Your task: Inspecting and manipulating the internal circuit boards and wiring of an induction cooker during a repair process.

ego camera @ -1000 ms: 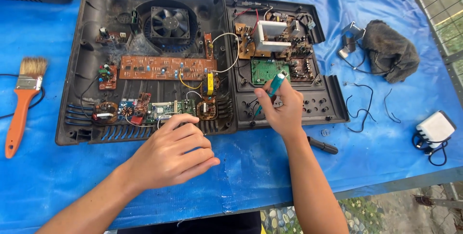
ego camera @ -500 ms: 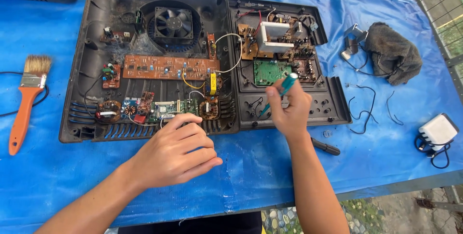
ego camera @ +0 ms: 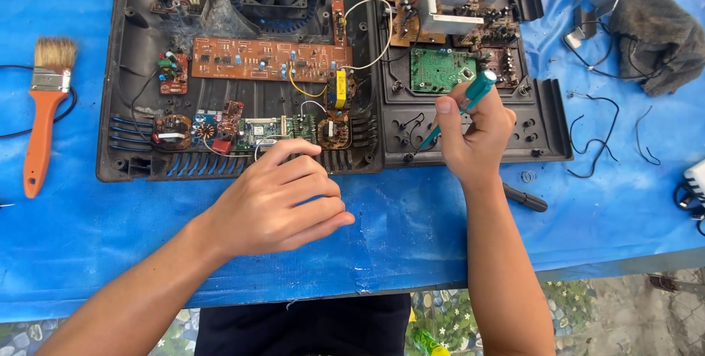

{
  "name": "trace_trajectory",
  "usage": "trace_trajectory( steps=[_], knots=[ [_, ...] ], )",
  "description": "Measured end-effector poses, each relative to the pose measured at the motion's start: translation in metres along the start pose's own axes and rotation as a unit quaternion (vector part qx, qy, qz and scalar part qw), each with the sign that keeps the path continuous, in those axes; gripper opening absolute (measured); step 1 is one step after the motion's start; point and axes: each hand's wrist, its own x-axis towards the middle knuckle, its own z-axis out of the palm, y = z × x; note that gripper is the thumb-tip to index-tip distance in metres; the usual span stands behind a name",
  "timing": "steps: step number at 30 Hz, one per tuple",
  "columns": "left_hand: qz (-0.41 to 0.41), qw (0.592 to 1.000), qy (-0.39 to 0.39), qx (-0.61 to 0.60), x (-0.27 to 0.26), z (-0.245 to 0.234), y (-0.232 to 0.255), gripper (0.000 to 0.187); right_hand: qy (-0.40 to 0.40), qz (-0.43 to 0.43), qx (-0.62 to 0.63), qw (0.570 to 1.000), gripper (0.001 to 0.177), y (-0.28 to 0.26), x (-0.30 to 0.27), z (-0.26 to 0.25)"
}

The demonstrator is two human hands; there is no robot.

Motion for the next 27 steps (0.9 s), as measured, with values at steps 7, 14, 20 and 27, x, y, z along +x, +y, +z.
trace_trajectory(
  steps=[7, 14, 20, 27],
  knots=[
    [0.007, 1.000, 0.003, 0.018, -0.002, 0.001, 0.002, 0.019, -0.029, -0.019, 0.025, 0.999, 0.026, 0.000, -0.006, -0.001],
    [0.016, 0.999, 0.033, 0.007, -0.005, 0.000, 0.000, 0.023, -0.034, 0.004, -0.021, 0.999, 0.023, -0.001, 0.003, -0.005],
    [0.009, 0.999, 0.051, 0.015, -0.010, 0.000, 0.005, 0.026, -0.032, 0.056, 0.072, 0.995, 0.021, -0.005, -0.006, -0.002],
    [0.013, 0.999, 0.050, 0.008, -0.013, 0.005, 0.004, 0.026, 0.033, 0.084, 0.108, 0.990, 0.020, 0.003, -0.018, 0.000]
  ],
)
